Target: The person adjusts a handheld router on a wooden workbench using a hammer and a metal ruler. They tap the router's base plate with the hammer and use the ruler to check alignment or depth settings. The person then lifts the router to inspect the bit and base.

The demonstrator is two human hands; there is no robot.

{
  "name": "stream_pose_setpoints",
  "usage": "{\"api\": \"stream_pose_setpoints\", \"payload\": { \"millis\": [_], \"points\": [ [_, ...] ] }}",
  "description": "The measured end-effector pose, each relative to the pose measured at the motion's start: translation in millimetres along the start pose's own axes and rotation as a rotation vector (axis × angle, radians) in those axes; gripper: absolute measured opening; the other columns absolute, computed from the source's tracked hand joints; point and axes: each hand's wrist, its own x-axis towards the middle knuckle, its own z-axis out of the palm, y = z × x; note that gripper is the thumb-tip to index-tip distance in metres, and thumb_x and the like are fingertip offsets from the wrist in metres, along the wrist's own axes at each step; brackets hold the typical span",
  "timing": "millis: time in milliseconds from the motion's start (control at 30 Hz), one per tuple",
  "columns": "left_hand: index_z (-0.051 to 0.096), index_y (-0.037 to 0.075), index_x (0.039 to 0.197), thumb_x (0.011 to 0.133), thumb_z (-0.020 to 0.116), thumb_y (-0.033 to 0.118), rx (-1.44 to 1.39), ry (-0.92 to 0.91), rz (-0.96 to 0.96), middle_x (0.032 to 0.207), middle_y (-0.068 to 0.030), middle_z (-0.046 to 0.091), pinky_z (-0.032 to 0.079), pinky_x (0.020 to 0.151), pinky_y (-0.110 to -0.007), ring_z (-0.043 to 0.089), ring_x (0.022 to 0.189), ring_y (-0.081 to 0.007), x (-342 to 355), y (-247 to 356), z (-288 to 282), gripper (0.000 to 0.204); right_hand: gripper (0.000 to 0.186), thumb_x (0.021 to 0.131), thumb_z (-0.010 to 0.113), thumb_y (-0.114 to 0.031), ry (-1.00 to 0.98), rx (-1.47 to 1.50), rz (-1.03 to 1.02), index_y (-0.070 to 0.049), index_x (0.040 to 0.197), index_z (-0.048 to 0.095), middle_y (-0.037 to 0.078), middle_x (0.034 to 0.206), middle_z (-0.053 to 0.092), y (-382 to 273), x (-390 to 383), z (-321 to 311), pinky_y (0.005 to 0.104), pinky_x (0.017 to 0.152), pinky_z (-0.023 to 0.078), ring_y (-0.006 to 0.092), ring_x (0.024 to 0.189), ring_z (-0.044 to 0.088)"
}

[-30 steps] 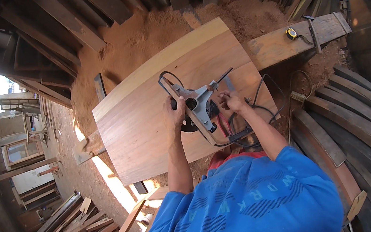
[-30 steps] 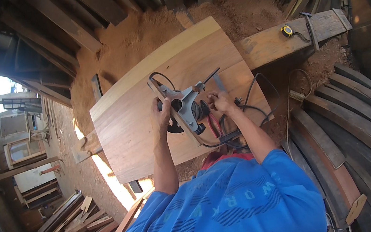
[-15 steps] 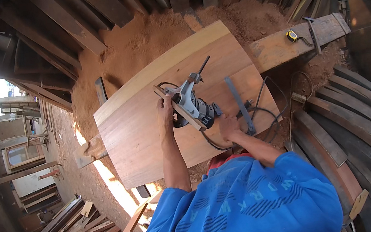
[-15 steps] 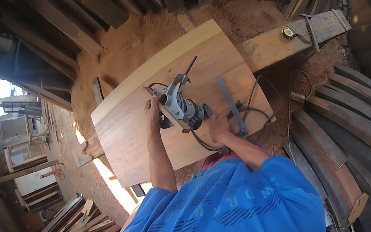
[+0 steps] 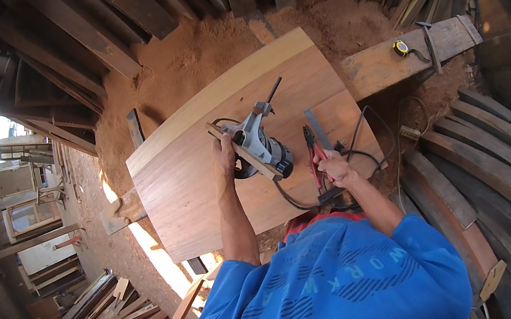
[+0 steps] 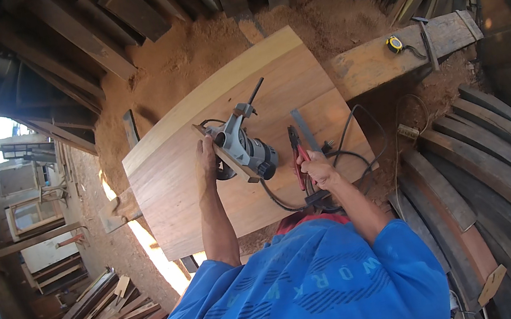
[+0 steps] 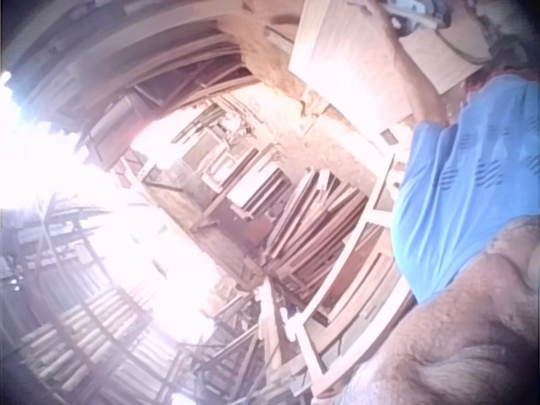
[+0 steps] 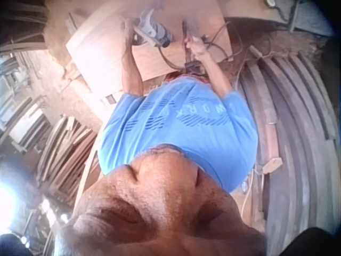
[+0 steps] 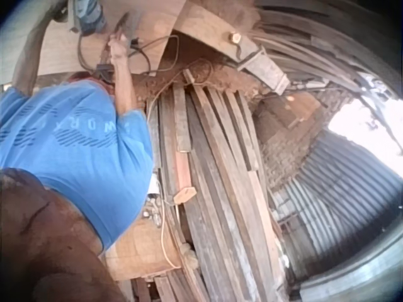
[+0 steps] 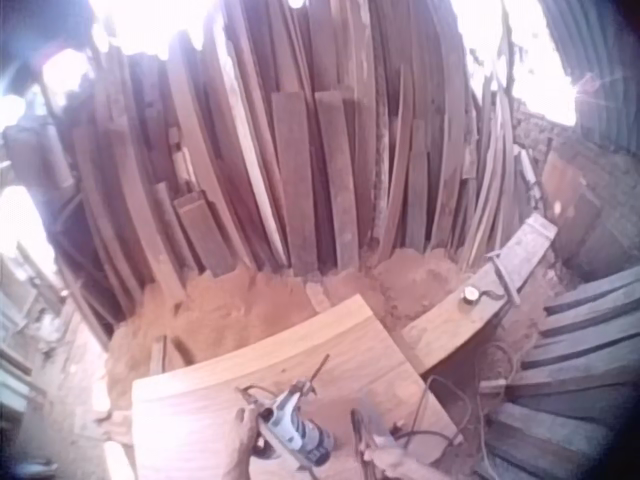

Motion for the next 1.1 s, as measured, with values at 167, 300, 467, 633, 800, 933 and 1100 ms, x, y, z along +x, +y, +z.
{"api": "stream_pose_setpoints", "payload": {
  "millis": [167, 300, 467, 633, 800, 933, 1100],
  "points": [
    [0.063, -0.001, 0.11, 0.101, 0.051, 0.051, 0.024, -0.02, -0.026, 0.078, -0.0097, 0.064, 0.049, 0.059, -0.036, 0.062, 0.066, -0.0209, 12.6, -2.2, 7.4, 0.054, 0.023, 0.096, 0.063, -0.001, -0.308, 0.22, 0.066, -0.006, 0.118, 0.059, 0.014, 0.125, 0.066, -54.1, -28.6, 27.6, 0.0441, 0.097, 0.058, 0.0276, 0.11, 0.069],
    [0.063, -0.003, 0.109, 0.101, 0.051, 0.05, 0.043, -0.016, -0.005, 0.077, -0.0106, 0.064, 0.049, 0.058, -0.037, 0.063, 0.064, -0.0207, 11.9, 5.2, 7.8, 0.054, 0.022, 0.096, 0.066, -0.007, -0.383, 0.159, 0.103, -0.008, 0.117, 0.059, 0.012, 0.121, 0.066, -88.0, -24.0, 41.4, 0.0454, 0.1, 0.058, 0.0264, 0.111, 0.069],
    [0.064, -0.002, 0.108, 0.102, 0.051, 0.047, 0.033, 0.002, 0.031, 0.079, -0.0115, 0.065, 0.05, 0.062, -0.037, 0.064, 0.068, -0.0213, 12.1, -5.7, 9.8, 0.051, 0.023, 0.096, 0.064, -0.008, -0.403, 0.132, 0.126, -0.008, 0.118, 0.059, 0.013, 0.118, 0.069, -98.8, -7.4, 38.2, 0.046, 0.097, 0.06, 0.0274, 0.108, 0.072],
    [0.063, -0.001, 0.107, 0.102, 0.052, 0.047, 0.022, -0.002, -0.006, 0.081, -0.0117, 0.065, 0.05, 0.066, -0.037, 0.064, 0.073, -0.0224, 1.1, 7.3, 8.5, 0.049, 0.025, 0.097, 0.064, -0.007, -0.418, 0.23, 0.136, -0.007, 0.121, 0.059, 0.016, 0.117, 0.071, -96.7, -4.6, 48.8, 0.0469, 0.095, 0.061, 0.03, 0.108, 0.074],
    [0.062, 0.002, 0.102, 0.102, 0.05, 0.052, 0.03, -0.057, 0.06, 0.079, -0.0097, 0.063, 0.048, 0.062, -0.036, 0.062, 0.069, -0.0208, 8.2, -0.4, 1.8, 0.051, 0.026, 0.096, 0.063, -0.008, -0.431, 0.123, 0.173, -0.007, 0.122, 0.058, 0.017, 0.121, 0.068, -100.2, -6.3, 41.1, 0.0507, 0.09, 0.062, 0.0311, 0.111, 0.072],
    [0.059, 0.003, 0.099, 0.102, 0.054, 0.048, -0.002, -0.144, 0.114, 0.078, -0.0071, 0.062, 0.047, 0.058, -0.034, 0.059, 0.067, -0.0178, 23.1, -8.3, -5.4, 0.045, 0.033, 0.093, 0.068, -0.01, -0.461, -0.062, 0.259, -0.006, 0.123, 0.057, 0.019, 0.125, 0.067, -111.2, -22.1, 5.0, 0.0493, 0.091, 0.063, 0.0325, 0.113, 0.071],
    [0.063, 0.003, 0.108, 0.097, 0.059, 0.048, -0.096, -0.377, 0.287, 0.083, -0.0004, 0.058, 0.045, 0.065, -0.031, 0.054, 0.076, -0.0134, 59.5, -34.6, -9.1, 0.046, 0.041, 0.082, 0.063, -0.007, -0.361, -0.244, 0.311, -0.004, 0.122, 0.056, 0.018, 0.125, 0.065, -119.7, -51.9, -12.2, 0.0411, 0.085, 0.062, 0.0284, 0.113, 0.069]
  ]
}}
